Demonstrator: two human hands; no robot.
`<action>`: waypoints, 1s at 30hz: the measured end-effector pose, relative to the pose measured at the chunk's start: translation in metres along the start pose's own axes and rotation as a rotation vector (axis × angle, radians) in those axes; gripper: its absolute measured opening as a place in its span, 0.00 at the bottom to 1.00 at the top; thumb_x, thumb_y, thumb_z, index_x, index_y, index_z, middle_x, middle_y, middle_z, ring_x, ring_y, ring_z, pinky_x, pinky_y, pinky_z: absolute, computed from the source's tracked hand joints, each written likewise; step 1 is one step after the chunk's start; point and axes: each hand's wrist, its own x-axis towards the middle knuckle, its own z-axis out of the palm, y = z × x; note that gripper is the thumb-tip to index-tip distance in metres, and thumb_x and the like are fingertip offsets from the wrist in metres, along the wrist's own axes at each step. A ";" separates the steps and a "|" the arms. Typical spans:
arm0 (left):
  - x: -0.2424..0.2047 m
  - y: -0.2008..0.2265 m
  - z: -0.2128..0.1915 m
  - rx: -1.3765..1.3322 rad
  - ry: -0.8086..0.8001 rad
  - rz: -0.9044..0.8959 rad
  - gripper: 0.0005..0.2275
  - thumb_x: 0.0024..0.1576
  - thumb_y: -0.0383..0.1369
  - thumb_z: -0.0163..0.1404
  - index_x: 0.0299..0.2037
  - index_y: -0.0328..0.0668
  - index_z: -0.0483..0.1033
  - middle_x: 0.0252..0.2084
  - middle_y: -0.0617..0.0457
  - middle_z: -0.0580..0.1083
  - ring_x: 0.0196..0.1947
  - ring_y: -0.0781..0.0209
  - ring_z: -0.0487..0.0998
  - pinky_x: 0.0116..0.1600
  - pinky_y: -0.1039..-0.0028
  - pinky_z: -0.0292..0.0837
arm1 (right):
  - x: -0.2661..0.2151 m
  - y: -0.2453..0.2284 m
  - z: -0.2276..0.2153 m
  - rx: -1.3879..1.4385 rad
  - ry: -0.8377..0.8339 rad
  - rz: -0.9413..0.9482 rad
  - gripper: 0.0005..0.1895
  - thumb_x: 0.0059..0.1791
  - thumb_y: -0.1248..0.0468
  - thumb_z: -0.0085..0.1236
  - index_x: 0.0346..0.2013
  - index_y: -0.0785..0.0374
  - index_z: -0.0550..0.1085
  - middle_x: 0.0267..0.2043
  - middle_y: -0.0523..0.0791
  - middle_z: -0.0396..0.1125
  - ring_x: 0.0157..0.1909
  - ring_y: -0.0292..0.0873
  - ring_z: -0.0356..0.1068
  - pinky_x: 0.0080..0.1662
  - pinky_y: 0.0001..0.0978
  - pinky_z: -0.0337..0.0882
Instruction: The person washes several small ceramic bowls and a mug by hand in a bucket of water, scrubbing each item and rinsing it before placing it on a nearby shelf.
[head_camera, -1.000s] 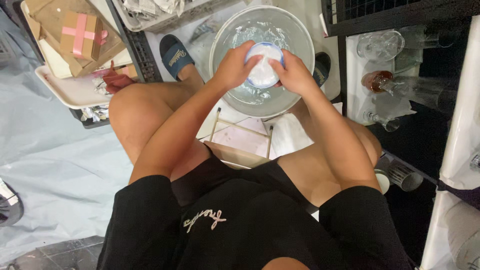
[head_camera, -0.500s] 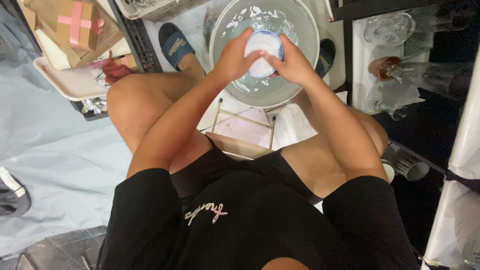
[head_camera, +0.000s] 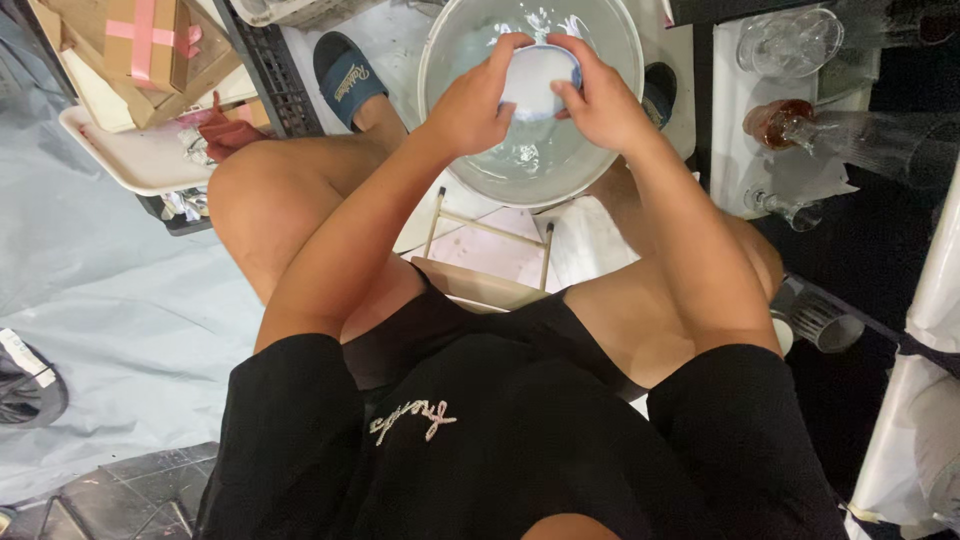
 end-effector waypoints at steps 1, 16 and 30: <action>0.000 0.002 -0.001 0.006 -0.011 -0.027 0.31 0.54 0.17 0.52 0.66 0.45 0.54 0.52 0.33 0.75 0.52 0.30 0.76 0.51 0.52 0.72 | 0.000 -0.004 0.001 -0.032 0.012 0.040 0.24 0.59 0.70 0.49 0.70 0.58 0.62 0.48 0.52 0.71 0.44 0.46 0.77 0.44 0.38 0.78; -0.013 -0.039 0.015 0.741 -0.193 -0.264 0.24 0.49 0.40 0.65 0.51 0.37 0.72 0.41 0.44 0.77 0.41 0.44 0.80 0.42 0.56 0.74 | 0.024 0.046 0.039 -0.410 0.248 -0.219 0.21 0.53 0.77 0.46 0.59 0.58 0.67 0.51 0.56 0.73 0.53 0.63 0.72 0.50 0.51 0.71; -0.013 -0.034 0.003 0.596 -0.144 -0.167 0.18 0.51 0.41 0.63 0.44 0.37 0.74 0.30 0.45 0.79 0.31 0.43 0.81 0.35 0.55 0.73 | 0.069 0.213 0.064 -0.315 0.390 0.118 0.09 0.51 0.66 0.63 0.43 0.65 0.74 0.37 0.52 0.75 0.37 0.50 0.76 0.42 0.42 0.74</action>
